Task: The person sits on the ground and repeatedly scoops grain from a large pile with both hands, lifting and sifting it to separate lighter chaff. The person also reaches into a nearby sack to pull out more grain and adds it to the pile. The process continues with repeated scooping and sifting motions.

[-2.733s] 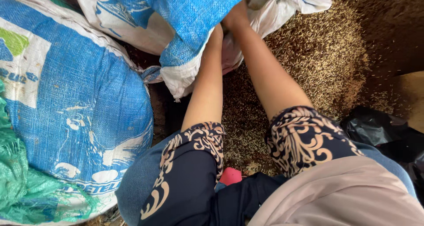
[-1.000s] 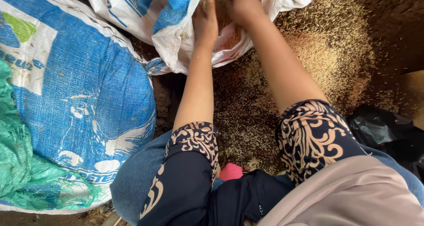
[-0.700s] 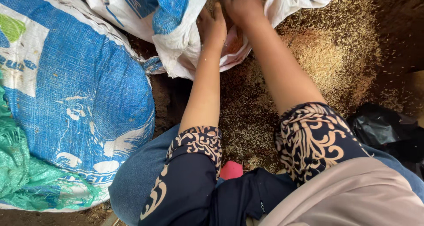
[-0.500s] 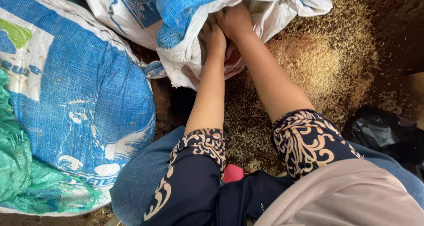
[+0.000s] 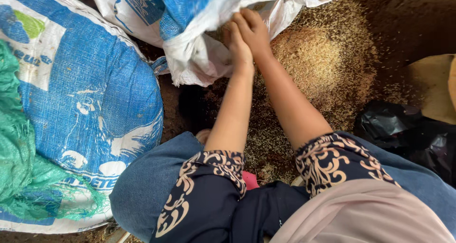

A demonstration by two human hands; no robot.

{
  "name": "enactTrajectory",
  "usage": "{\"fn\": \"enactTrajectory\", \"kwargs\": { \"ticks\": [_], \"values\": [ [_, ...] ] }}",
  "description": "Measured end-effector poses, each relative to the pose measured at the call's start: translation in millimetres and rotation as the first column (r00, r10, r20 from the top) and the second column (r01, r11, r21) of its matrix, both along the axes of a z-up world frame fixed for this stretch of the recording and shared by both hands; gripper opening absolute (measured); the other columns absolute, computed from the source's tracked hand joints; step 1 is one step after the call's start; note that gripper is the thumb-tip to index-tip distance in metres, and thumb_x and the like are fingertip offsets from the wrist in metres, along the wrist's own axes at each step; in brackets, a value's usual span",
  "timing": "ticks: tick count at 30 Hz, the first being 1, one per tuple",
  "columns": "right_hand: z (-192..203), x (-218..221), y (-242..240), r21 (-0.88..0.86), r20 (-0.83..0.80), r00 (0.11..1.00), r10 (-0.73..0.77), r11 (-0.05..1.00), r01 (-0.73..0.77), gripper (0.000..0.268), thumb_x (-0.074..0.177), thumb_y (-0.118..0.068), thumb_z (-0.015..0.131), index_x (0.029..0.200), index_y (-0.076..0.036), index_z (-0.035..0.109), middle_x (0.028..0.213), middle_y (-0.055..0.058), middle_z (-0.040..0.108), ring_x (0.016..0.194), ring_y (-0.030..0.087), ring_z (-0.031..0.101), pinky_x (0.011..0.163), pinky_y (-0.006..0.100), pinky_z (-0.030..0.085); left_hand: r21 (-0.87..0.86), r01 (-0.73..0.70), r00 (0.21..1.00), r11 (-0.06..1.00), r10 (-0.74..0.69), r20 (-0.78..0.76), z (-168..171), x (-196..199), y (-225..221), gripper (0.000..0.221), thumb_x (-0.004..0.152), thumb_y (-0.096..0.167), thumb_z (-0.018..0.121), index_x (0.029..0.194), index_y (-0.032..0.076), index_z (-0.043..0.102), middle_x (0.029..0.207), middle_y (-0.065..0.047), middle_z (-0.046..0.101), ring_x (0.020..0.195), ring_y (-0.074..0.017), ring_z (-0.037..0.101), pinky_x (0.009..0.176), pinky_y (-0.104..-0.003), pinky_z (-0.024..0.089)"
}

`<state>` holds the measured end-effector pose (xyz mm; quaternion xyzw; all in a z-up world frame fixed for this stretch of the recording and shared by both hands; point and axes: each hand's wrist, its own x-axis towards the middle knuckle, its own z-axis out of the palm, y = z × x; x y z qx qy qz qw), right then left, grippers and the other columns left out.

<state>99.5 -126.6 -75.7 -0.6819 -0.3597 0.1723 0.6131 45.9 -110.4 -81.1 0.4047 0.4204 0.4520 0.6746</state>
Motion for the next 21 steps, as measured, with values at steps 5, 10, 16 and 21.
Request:
{"fn": "enactTrajectory", "kwargs": {
  "ticks": [5, 10, 16, 21],
  "values": [
    [28, 35, -80, 0.024, -0.068, 0.990, -0.119, 0.992, 0.121, 0.022, 0.101, -0.025, 0.068, 0.104, -0.006, 0.076, 0.095, 0.006, 0.074, 0.085, 0.019, 0.069, 0.076, 0.034, 0.059, 0.139, 0.223, 0.970, 0.965, -0.233, 0.066, 43, 20, -91, 0.070, 0.110, 0.059, 0.037, 0.136, -0.005, 0.049, 0.133, -0.024, 0.047, 0.128, -0.0365, 0.048, 0.108, -0.047, 0.043],
    [35, 61, -135, 0.012, -0.027, 0.948, -0.317, 0.948, 0.317, 0.017, 0.099, -0.019, 0.071, 0.101, -0.001, 0.074, 0.092, 0.009, 0.069, 0.082, 0.018, 0.061, 0.074, 0.033, 0.053, 0.166, 0.421, 0.906, 0.892, -0.421, -0.035, 63, 33, -126, 0.076, 0.104, 0.060, 0.039, 0.154, 0.003, 0.033, 0.156, -0.016, 0.034, 0.147, -0.0297, 0.032, 0.121, -0.044, 0.026],
    [46, 49, -120, -0.021, 0.424, 0.881, -0.211, 0.970, 0.242, 0.014, 0.090, -0.001, 0.064, 0.100, -0.002, 0.073, 0.111, 0.014, 0.071, 0.104, 0.028, 0.065, 0.094, 0.039, 0.053, 0.283, 0.257, 0.809, 0.924, -0.046, -0.587, 46, 4, -86, 0.038, 0.092, 0.016, 0.056, 0.128, 0.004, 0.052, 0.139, -0.015, 0.051, 0.128, -0.0289, 0.055, 0.105, -0.043, 0.050],
    [44, 1, -51, -0.364, 0.395, 0.884, 0.248, 0.926, -0.097, 0.020, 0.094, -0.002, 0.057, 0.106, -0.003, 0.073, 0.117, 0.018, 0.072, 0.107, 0.033, 0.068, 0.097, 0.046, 0.051, 0.259, 0.305, 0.633, 0.917, 0.008, -0.774, 4, -37, -2, 0.035, 0.097, 0.016, 0.050, 0.131, 0.007, 0.057, 0.135, -0.014, 0.060, 0.119, -0.0300, 0.062, 0.102, -0.043, 0.053]
  ]
}}
